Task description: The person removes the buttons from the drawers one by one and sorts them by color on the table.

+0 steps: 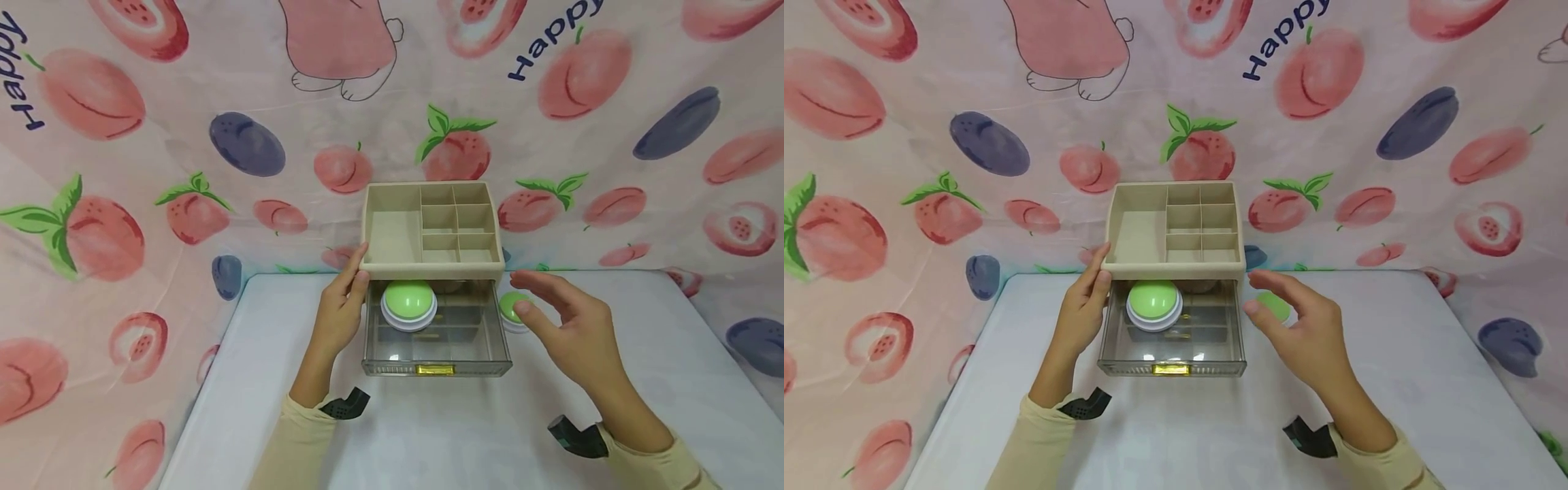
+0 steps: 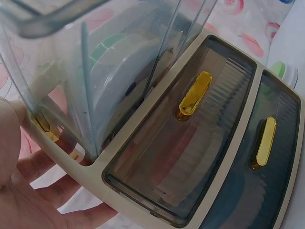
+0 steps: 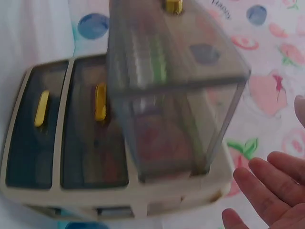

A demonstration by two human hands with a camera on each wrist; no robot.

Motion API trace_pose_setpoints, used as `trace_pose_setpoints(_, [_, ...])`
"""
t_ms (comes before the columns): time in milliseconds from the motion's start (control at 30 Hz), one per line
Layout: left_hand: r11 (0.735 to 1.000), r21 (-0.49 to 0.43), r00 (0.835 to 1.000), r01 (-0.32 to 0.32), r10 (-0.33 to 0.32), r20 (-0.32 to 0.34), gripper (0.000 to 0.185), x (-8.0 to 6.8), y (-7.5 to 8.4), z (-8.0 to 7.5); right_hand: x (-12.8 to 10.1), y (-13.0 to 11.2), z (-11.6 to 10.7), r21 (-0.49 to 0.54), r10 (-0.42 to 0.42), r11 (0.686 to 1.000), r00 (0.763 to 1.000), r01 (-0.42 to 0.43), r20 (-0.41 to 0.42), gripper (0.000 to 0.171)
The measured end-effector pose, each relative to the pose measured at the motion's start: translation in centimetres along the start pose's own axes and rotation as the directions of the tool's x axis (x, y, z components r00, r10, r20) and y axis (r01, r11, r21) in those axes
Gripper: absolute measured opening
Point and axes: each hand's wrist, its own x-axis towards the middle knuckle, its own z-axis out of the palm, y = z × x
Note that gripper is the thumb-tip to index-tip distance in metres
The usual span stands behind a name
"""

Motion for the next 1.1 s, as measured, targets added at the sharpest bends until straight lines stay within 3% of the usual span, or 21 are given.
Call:
trace_pose_setpoints(133, [1.0, -0.014, 1.0, -0.022, 0.022, 0.006, 0.048, 0.0, 0.0, -0.1, 0.2, -1.1, 0.8, 0.015, -0.02, 1.0, 0.999, 0.02, 0.041, 0.047])
trace_pose_setpoints(333, [0.999, -0.007, 0.999, -0.036, 0.036, 0.008, 0.047, 0.2, -0.1, 0.0, 0.9, -2.3, 1.4, -0.053, -0.104, 0.993, 0.994, 0.106, 0.04, 0.048])
trace_pose_setpoints(700, [0.999, 0.004, 0.999, -0.038, 0.038, 0.02, 0.047, 0.2, 0.1, -0.2, 1.7, -4.1, 3.6, -0.009, -0.112, 0.993, 0.985, 0.114, 0.133, 0.042])
trace_pose_setpoints(967, [0.999, 0.005, 0.999, -0.035, 0.035, 0.012, 0.047, 0.1, 0.2, -0.2, 1.7, -5.1, 5.3, -0.054, -0.061, 0.996, 0.983, 0.071, 0.174, 0.044])
trace_pose_setpoints(1100, [0.999, -0.003, 0.999, -0.039, 0.039, 0.013, 0.047, 0.2, 0.1, -0.3, 1.9, -5.1, 6.1, -0.052, 0.006, 0.999, 0.98, 0.005, 0.198, 0.045])
